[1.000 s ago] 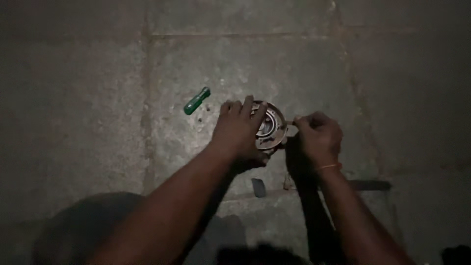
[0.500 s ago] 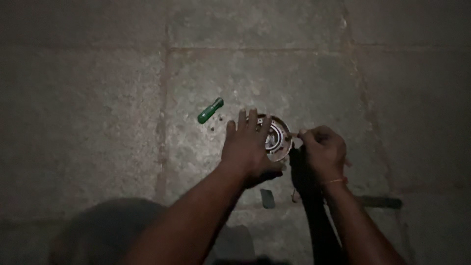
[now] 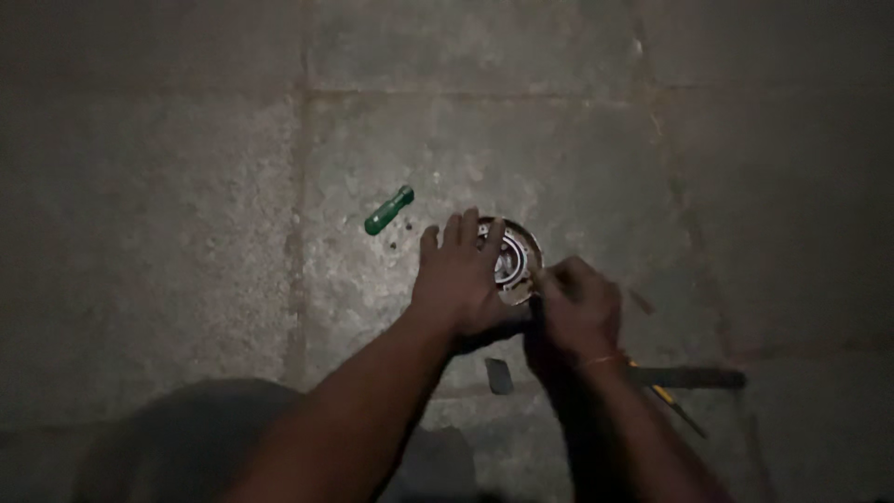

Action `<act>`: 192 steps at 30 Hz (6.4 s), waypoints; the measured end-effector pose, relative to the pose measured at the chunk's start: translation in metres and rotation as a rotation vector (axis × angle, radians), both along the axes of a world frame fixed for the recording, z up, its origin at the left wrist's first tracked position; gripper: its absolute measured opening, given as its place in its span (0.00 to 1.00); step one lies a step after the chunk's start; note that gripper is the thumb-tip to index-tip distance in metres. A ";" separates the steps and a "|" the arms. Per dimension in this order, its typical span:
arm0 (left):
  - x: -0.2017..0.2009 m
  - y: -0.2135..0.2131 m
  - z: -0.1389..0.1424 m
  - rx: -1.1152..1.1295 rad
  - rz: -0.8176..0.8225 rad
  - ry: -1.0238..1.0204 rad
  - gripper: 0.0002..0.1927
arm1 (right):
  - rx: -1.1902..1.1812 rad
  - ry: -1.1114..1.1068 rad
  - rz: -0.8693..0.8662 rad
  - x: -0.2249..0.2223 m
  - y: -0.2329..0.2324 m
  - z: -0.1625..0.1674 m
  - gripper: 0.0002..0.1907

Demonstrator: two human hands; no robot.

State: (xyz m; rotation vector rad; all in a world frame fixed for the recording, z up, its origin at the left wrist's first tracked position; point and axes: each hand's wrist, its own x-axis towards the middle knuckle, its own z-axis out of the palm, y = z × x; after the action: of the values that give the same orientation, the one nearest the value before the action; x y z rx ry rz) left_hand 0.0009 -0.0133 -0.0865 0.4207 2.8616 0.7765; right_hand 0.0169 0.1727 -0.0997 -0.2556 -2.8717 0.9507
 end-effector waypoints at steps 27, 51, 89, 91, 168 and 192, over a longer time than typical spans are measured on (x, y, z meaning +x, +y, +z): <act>0.003 -0.002 -0.004 0.037 0.030 0.055 0.56 | 0.407 0.134 0.246 0.009 0.004 0.005 0.11; 0.000 -0.001 0.000 0.002 -0.016 -0.031 0.64 | 0.237 0.013 0.232 -0.013 0.009 0.016 0.15; -0.001 0.009 0.006 -0.042 0.043 -0.096 0.65 | 0.112 -0.079 0.164 -0.035 0.023 0.027 0.16; -0.001 0.015 0.007 -0.058 0.132 -0.121 0.66 | 0.029 -0.101 0.124 -0.035 0.022 0.027 0.16; 0.003 0.007 0.015 0.037 0.055 -0.210 0.62 | -0.167 0.182 -0.261 0.018 -0.006 -0.015 0.13; 0.004 0.011 0.019 0.007 0.040 -0.205 0.64 | 0.041 -0.158 0.376 -0.018 0.031 0.027 0.16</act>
State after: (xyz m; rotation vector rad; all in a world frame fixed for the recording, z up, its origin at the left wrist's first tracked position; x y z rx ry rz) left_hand 0.0050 -0.0026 -0.0679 0.2672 2.6844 0.7870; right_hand -0.0009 0.2041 -0.0725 0.2329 -3.1485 0.9601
